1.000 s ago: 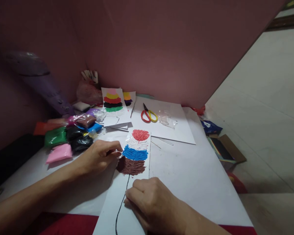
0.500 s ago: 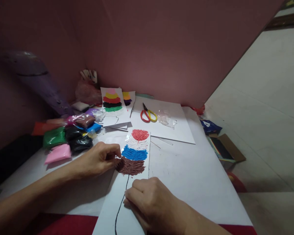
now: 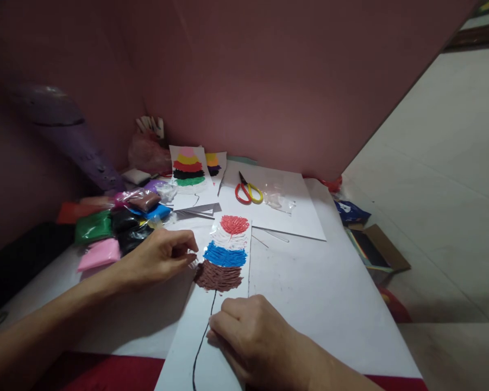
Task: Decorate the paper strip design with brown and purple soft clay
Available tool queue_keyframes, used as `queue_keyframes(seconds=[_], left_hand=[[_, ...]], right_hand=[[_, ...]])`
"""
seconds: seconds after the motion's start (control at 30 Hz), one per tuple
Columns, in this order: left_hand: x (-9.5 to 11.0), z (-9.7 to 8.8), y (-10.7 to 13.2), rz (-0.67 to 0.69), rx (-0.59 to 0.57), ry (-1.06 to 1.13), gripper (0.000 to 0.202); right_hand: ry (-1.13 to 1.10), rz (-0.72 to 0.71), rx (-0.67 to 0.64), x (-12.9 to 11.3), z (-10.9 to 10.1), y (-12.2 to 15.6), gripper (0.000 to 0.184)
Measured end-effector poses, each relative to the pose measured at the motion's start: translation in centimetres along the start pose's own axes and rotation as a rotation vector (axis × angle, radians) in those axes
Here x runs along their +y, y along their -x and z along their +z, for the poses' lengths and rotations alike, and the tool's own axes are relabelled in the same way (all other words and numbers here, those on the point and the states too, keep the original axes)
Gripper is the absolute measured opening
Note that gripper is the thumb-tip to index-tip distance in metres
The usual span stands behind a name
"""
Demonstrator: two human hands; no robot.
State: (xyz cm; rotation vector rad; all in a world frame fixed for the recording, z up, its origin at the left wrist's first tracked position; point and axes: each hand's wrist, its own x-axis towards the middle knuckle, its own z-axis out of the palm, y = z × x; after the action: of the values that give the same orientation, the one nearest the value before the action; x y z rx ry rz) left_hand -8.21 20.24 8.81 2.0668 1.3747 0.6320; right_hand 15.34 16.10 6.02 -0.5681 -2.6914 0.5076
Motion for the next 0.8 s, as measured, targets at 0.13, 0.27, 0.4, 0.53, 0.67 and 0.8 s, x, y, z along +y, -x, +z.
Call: queue_keyframes(seconds=[0.13, 0.27, 0.4, 0.53, 0.67, 0.8], left_hand=[[0.71, 0.21, 0.12, -0.002, -0.073, 0.120, 0.016], [1.05, 0.61, 0.19, -0.011, -0.152, 0.162, 0.015], [0.93, 0.63, 0.15, -0.040, -0.181, 0.078, 0.014], [0.63, 0.69, 0.11, -0.048, -0.168, 0.040, 0.014], [0.48, 0.82, 0.11, -0.048, -0.149, 0.033, 0.016], [0.62, 0.75, 0.12, -0.060, -0.129, -0.015, 0.017]], right_hand=[[0.016, -0.006, 0.003, 0.04, 0.08, 0.02, 0.025], [0.019, -0.009, 0.015, 0.04, 0.08, 0.00, 0.026], [0.008, -0.011, 0.016, 0.00, -0.01, -0.07, 0.026], [0.000, -0.013, 0.033, -0.01, -0.05, -0.15, 0.026], [0.003, -0.012, 0.035, 0.03, 0.02, -0.13, 0.026], [0.009, -0.015, 0.022, 0.06, 0.08, -0.08, 0.026]])
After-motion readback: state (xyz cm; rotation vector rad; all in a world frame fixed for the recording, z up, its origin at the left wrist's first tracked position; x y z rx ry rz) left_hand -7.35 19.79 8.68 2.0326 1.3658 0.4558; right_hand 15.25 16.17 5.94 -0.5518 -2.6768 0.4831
